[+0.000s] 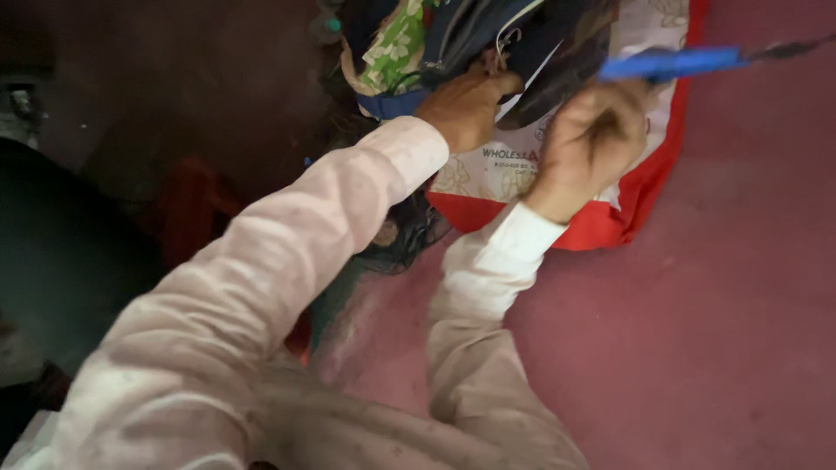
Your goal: The person sits on the floor and tests a large green circuit board with a multimeter probe, using a magnifying glass to view components. They set the board aside, handle a smaller board and small components, sort through a drawer, and continue fitting a small orange component onto the board.
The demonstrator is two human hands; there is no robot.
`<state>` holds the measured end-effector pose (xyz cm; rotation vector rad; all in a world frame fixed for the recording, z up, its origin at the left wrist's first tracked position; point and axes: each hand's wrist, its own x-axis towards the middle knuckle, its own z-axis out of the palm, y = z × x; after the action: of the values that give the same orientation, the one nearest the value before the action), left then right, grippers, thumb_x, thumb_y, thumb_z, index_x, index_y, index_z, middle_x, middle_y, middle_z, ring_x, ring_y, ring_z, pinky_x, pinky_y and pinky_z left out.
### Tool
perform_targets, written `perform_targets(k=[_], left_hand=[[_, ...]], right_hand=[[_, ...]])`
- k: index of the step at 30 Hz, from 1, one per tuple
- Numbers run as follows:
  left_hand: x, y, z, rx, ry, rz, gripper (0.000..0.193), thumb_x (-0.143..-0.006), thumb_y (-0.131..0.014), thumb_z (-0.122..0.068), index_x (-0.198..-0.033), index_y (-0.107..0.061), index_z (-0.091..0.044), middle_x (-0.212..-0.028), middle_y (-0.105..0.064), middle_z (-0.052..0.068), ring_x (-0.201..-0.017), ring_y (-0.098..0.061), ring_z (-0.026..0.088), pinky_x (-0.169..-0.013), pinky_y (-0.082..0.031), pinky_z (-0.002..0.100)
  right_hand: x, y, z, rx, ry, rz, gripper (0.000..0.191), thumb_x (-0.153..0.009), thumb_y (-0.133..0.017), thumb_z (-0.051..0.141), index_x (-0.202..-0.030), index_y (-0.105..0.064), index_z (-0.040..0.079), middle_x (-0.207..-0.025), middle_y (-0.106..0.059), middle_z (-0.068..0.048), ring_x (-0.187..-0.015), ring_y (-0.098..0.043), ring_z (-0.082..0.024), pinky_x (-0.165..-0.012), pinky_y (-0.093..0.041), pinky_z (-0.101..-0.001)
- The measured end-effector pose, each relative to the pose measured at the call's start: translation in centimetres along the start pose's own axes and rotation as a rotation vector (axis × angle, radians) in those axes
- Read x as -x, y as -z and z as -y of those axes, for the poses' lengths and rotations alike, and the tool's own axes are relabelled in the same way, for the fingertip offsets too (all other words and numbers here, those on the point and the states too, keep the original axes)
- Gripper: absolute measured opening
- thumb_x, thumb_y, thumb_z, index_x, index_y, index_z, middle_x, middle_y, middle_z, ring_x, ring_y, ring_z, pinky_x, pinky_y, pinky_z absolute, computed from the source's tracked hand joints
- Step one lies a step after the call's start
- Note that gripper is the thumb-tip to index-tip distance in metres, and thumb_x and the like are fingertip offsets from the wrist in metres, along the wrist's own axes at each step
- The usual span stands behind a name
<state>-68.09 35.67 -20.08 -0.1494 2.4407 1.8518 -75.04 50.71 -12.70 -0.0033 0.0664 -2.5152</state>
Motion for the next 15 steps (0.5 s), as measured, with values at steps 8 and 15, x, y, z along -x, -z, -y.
perform_targets(k=[8, 15], left_hand=[[13.1, 8.1, 4.5, 0.957, 0.097, -0.067, 0.039, -0.106, -0.055, -0.03, -0.137, -0.062, -0.008, -0.125, -0.073, 0.004, -0.094, -0.069, 0.013, -0.071, -0.063, 0.032], [28.3, 12.3, 5.9, 0.755, 0.044, -0.578, 0.036, -0.106, -0.066, -0.018, -0.138, -0.061, -0.002, -0.113, -0.072, 0.004, -0.089, -0.065, 0.004, -0.072, -0.056, 0.025]], right_hand=[[5.9, 5.5, -10.9, 0.157, 0.015, -0.307, 0.024, -0.106, -0.065, 0.009, -0.124, -0.063, -0.007, -0.113, -0.067, -0.014, -0.094, -0.063, -0.016, -0.081, -0.059, -0.0227], [10.2, 9.4, -24.7, 0.919, -0.134, -0.274, 0.017, -0.104, -0.069, 0.007, -0.117, -0.065, -0.004, -0.106, -0.072, -0.016, -0.085, -0.065, -0.017, -0.074, -0.054, -0.026]])
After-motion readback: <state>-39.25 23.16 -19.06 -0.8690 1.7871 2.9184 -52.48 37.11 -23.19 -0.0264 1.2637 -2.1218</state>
